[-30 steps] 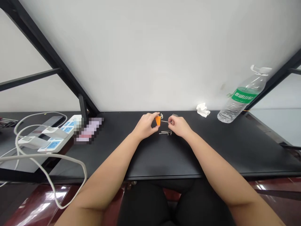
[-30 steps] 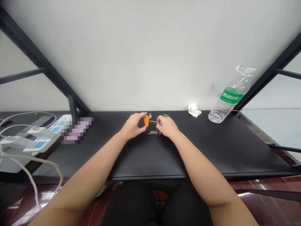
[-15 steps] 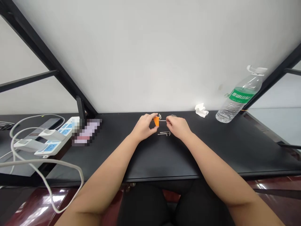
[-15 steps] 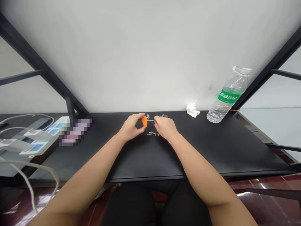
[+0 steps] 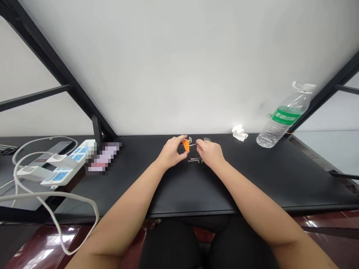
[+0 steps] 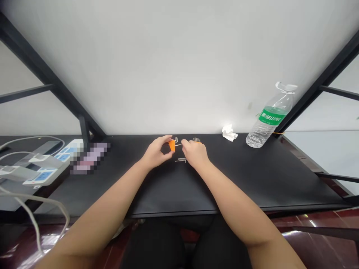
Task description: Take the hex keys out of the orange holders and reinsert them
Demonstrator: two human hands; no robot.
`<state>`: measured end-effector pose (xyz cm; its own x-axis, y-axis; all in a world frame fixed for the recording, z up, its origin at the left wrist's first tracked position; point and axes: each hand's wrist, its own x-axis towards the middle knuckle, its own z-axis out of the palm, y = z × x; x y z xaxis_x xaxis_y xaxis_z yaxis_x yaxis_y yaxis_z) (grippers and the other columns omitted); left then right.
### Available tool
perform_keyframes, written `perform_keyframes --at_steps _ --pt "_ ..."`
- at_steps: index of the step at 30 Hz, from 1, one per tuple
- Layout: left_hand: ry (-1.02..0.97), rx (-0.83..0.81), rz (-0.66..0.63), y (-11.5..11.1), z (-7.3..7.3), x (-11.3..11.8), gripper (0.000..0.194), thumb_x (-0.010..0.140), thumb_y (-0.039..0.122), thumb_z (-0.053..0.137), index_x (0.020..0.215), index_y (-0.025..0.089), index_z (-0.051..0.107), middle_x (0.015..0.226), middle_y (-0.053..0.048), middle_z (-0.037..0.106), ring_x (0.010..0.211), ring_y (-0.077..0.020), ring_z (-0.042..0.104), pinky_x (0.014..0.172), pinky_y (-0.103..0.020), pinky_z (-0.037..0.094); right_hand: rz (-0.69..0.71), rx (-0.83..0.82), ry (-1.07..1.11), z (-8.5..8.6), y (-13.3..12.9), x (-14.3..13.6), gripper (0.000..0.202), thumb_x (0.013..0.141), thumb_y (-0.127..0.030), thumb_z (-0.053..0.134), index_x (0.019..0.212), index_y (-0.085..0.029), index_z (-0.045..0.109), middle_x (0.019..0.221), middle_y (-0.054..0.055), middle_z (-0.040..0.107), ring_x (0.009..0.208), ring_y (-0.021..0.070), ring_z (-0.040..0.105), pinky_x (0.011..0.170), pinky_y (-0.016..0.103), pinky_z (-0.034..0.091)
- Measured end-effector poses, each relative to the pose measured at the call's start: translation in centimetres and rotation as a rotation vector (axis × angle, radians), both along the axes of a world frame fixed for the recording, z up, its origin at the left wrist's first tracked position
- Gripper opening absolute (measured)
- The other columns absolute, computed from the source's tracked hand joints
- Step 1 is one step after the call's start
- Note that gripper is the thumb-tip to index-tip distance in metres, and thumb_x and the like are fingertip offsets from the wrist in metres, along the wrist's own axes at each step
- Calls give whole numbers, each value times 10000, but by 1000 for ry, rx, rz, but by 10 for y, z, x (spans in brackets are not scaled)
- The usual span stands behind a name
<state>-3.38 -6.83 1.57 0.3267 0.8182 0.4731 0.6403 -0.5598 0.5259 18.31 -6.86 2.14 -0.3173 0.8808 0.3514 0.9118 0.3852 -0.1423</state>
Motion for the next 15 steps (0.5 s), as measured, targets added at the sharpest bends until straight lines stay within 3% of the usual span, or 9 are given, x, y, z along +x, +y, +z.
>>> perform_keyframes --at_steps 5,10,15 --pt "-44 -53 -2 -1 -2 5 668 786 267 754 1404 256 502 1248 -60 705 1105 -233 704 1021 -413 569 12 -2 -16 -4 0 -6 218 977 -228 475 1001 -211 690 837 80 675 655 164 534 561 306 194" --pt "-189 -114 14 0 -3 4 616 775 294 757 1345 220 534 1218 -71 721 1085 -221 720 1025 -404 580 98 39 66 0 2 1 183 939 -192 517 1014 -218 681 1147 87 670 773 168 589 569 283 278" --pt "-262 -139 -19 2 -5 1 605 773 290 754 1330 209 530 1193 -67 733 1090 -209 720 1051 -409 568 228 9 119 2 8 11 186 970 -141 492 1016 -200 662 988 59 698 858 181 622 672 276 383"
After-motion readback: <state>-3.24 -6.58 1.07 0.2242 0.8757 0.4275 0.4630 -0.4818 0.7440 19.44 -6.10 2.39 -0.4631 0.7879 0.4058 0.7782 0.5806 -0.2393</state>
